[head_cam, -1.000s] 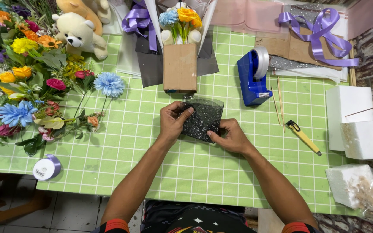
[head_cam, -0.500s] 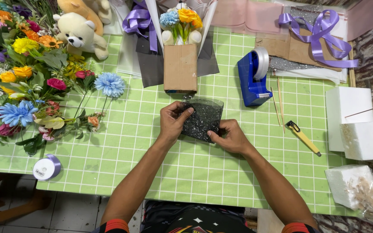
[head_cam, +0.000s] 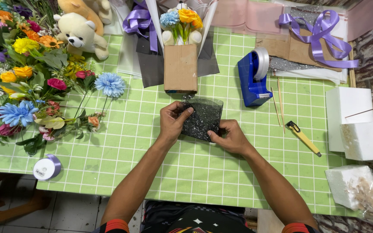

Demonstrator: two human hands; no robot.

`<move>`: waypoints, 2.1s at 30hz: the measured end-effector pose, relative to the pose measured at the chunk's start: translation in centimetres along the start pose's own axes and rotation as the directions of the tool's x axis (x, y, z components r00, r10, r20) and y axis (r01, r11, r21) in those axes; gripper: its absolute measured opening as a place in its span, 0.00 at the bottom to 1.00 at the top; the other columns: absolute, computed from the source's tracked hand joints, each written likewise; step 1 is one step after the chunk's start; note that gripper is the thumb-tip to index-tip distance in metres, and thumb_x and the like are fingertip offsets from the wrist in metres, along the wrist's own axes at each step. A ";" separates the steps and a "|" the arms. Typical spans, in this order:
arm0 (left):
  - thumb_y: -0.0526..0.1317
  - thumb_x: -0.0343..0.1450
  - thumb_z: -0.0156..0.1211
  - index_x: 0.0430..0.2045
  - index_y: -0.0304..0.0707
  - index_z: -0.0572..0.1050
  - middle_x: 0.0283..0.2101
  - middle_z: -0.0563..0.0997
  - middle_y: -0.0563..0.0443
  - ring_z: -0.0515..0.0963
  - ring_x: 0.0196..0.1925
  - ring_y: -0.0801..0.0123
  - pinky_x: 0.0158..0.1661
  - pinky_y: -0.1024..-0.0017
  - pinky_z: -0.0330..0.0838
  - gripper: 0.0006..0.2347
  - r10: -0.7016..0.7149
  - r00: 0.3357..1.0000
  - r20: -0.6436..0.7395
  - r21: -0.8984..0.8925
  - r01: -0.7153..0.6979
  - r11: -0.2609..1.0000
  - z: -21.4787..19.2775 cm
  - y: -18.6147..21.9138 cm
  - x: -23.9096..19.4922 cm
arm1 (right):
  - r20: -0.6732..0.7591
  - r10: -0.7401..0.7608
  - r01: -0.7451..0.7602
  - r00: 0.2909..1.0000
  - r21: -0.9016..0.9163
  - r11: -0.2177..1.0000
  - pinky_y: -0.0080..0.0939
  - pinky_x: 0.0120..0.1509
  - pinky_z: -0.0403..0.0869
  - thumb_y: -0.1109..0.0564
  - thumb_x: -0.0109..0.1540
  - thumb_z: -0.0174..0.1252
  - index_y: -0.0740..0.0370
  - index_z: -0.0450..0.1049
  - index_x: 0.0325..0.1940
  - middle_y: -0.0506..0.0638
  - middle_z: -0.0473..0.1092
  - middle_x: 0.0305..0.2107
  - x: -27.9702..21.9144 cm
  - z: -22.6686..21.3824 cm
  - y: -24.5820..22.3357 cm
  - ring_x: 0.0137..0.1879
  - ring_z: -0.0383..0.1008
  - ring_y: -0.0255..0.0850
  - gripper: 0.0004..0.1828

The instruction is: Assembling a gift bouquet by wrapping a small bear and flower arrangement in mesh and placing it into a larger wrap.

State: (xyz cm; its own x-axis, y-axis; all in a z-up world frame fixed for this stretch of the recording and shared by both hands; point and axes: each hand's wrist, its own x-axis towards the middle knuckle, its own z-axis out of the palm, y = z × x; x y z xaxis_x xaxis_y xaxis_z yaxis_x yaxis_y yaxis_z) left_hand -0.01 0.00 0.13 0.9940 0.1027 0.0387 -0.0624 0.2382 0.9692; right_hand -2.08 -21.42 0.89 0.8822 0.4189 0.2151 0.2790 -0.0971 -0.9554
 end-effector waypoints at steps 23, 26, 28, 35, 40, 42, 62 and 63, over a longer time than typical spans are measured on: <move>0.33 0.67 0.73 0.25 0.37 0.80 0.25 0.79 0.57 0.74 0.32 0.82 0.37 0.80 0.69 0.05 -0.014 1.000 -0.027 -0.010 0.013 1.000 -0.5 -0.3 0.2 | 0.016 -0.059 0.059 0.998 -0.051 0.997 0.35 0.24 0.61 0.59 0.62 0.66 0.58 0.66 0.12 0.49 0.63 0.08 0.2 0.5 -1.5 0.18 0.59 0.34 0.24; 0.33 0.68 0.73 0.25 0.37 0.79 0.25 0.79 0.57 0.73 0.32 0.82 0.37 0.80 0.69 0.06 -0.022 0.999 -0.045 -0.028 0.021 0.999 -0.5 -0.2 0.2 | 0.044 -0.113 0.117 0.993 -0.114 0.986 0.37 0.24 0.63 0.58 0.60 0.68 0.59 0.67 0.13 0.51 0.65 0.09 -0.2 1.1 -0.9 0.17 0.62 0.39 0.23; 0.33 0.68 0.73 0.25 0.37 0.78 0.25 0.79 0.58 0.73 0.33 0.82 0.37 0.80 0.69 0.06 -0.029 0.998 -0.052 -0.040 0.027 0.999 -0.5 -0.1 0.2 | 0.064 -0.144 0.152 0.988 -0.155 0.976 0.39 0.24 0.64 0.57 0.59 0.70 0.60 0.67 0.13 0.53 0.65 0.09 -0.7 1.3 0.4 0.16 0.64 0.43 0.23; 0.34 0.68 0.73 0.26 0.37 0.79 0.24 0.78 0.57 0.74 0.32 0.82 0.37 0.81 0.70 0.06 -0.051 0.996 -0.067 -0.062 0.047 0.997 -0.9 -1.2 0.5 | 0.120 -0.228 0.254 0.966 -0.297 0.921 0.41 0.25 0.67 0.56 0.56 0.71 0.62 0.67 0.14 0.55 0.65 0.09 -1.2 1.2 1.8 0.17 0.66 0.49 0.23; 0.34 0.67 0.73 0.26 0.37 0.79 0.24 0.78 0.58 0.75 0.31 0.82 0.36 0.81 0.71 0.06 -0.062 0.995 -0.079 -0.078 0.056 0.995 -1.0 -1.5 0.8 | 0.056 -0.287 0.290 0.956 -0.289 0.912 0.44 0.25 0.69 0.58 0.58 0.70 0.62 0.67 0.17 0.56 0.66 0.12 0.0 1.2 -0.4 0.20 0.69 0.52 0.20; 0.35 0.68 0.73 0.28 0.36 0.79 0.25 0.77 0.58 0.74 0.32 0.82 0.36 0.80 0.71 0.05 -0.057 0.995 -0.081 -0.075 0.051 0.996 -1.7 -2.7 1.1 | -0.007 -0.313 0.286 0.950 -0.386 0.877 0.40 0.26 0.70 0.55 0.57 0.71 0.55 0.70 0.18 0.46 0.67 0.13 -0.9 0.4 4.1 0.20 0.69 0.45 0.17; 0.35 0.68 0.73 0.27 0.37 0.80 0.23 0.75 0.59 0.73 0.30 0.83 0.34 0.82 0.69 0.05 -0.067 0.993 -0.096 -0.103 0.057 0.993 -1.4 -2.5 1.0 | 0.084 0.023 0.069 0.996 -0.921 0.385 0.65 0.82 0.36 0.19 0.63 0.29 0.62 0.59 0.76 0.59 0.43 0.79 -0.2 0.6 0.4 0.84 0.38 0.55 0.53; 0.35 0.68 0.73 0.26 0.37 0.80 0.23 0.75 0.59 0.73 0.29 0.82 0.33 0.81 0.69 0.05 -0.070 0.993 -0.096 -0.108 0.059 0.992 -1.3 -2.4 1.0 | 0.084 0.029 0.067 0.996 -0.926 0.371 0.65 0.82 0.36 0.17 0.62 0.27 0.61 0.60 0.75 0.59 0.43 0.79 -0.1 0.7 0.3 0.84 0.39 0.55 0.55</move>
State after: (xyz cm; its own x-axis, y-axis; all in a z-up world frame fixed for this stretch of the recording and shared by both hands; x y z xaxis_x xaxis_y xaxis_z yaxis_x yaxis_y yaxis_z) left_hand 1.02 0.80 -2.46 0.9826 0.1783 -0.0525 -0.0127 0.3464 0.9380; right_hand -2.39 -20.90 0.47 0.8551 0.4899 0.1695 0.5139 -0.8442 -0.1523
